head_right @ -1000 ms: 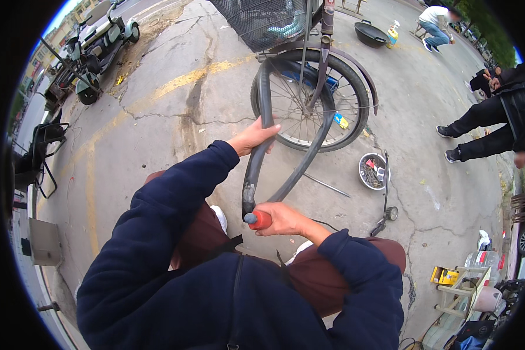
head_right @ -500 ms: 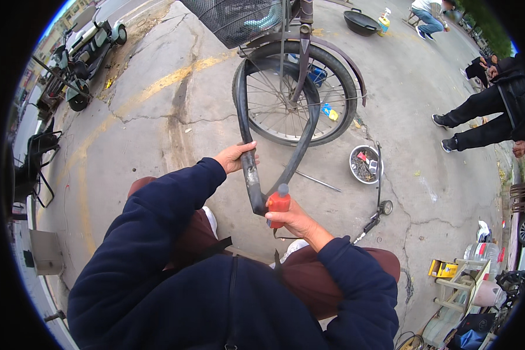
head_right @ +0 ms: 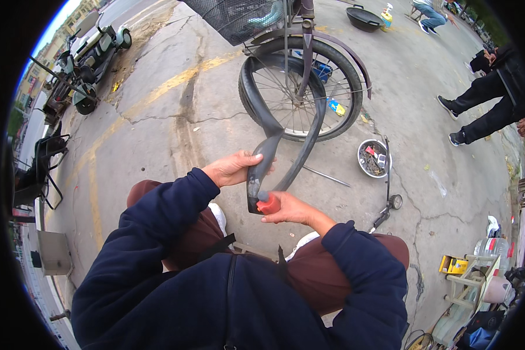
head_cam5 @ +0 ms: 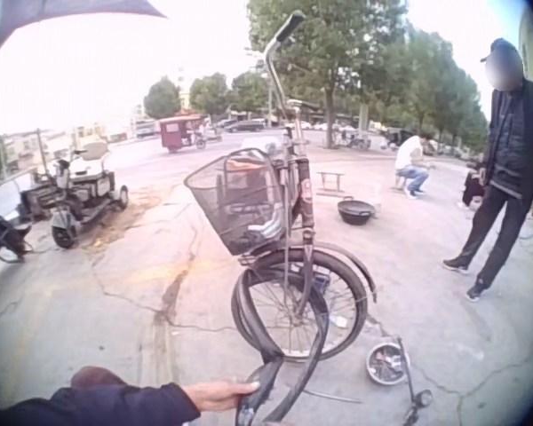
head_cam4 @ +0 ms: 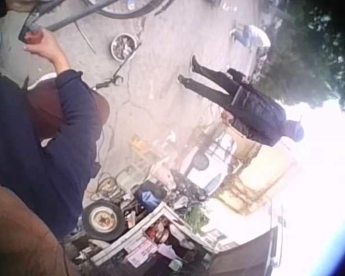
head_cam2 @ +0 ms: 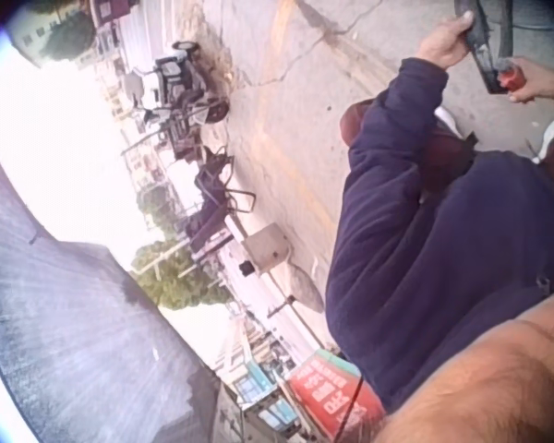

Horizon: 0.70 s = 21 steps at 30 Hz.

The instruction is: The person removes a bicycle inner tube, inflates it with a hand pump, and locates a puncture. They then apply a patch to the tube, retrieve a soldering iron, and use it to heat the patched area.

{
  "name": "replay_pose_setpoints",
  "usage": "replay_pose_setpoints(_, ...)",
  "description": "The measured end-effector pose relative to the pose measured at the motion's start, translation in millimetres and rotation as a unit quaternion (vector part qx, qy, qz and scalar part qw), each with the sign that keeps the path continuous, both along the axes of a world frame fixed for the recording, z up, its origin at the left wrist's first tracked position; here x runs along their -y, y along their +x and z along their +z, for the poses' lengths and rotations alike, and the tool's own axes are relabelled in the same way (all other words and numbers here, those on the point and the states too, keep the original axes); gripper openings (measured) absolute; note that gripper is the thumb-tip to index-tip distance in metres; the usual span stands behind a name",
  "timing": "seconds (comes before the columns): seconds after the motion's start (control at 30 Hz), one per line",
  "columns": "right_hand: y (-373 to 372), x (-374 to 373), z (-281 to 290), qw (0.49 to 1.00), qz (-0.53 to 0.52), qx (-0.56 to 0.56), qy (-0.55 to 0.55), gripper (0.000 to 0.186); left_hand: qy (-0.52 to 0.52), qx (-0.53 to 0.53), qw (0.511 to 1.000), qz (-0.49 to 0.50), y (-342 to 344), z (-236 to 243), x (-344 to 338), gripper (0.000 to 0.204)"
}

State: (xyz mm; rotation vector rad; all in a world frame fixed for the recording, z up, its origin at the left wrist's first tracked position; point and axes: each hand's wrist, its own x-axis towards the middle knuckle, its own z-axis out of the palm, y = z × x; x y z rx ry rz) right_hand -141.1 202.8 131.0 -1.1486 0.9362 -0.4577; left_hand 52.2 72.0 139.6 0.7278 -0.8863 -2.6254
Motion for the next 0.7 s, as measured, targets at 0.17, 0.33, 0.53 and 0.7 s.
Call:
replay_pose_setpoints(0.17,-23,14,22,0.995,-0.093,0.028,0.02,0.047,-0.044,-0.002,0.999,0.015,2,18,2,0.036)
replay_pose_setpoints(0.33,-37,38,51,0.972,-0.174,0.149,0.042,0.063,-0.178,0.118,0.976,-0.039,-7,15,1,0.033)
replay_pose_setpoints(0.53,-25,64,68,0.972,-0.217,0.071,-0.056,0.055,-0.211,0.077,0.974,-0.043,-13,13,9,0.045)
replay_pose_setpoints(0.7,-39,80,84,0.925,-0.327,0.167,-0.094,0.051,-0.24,-0.024,0.97,0.009,-14,25,-2,0.067)
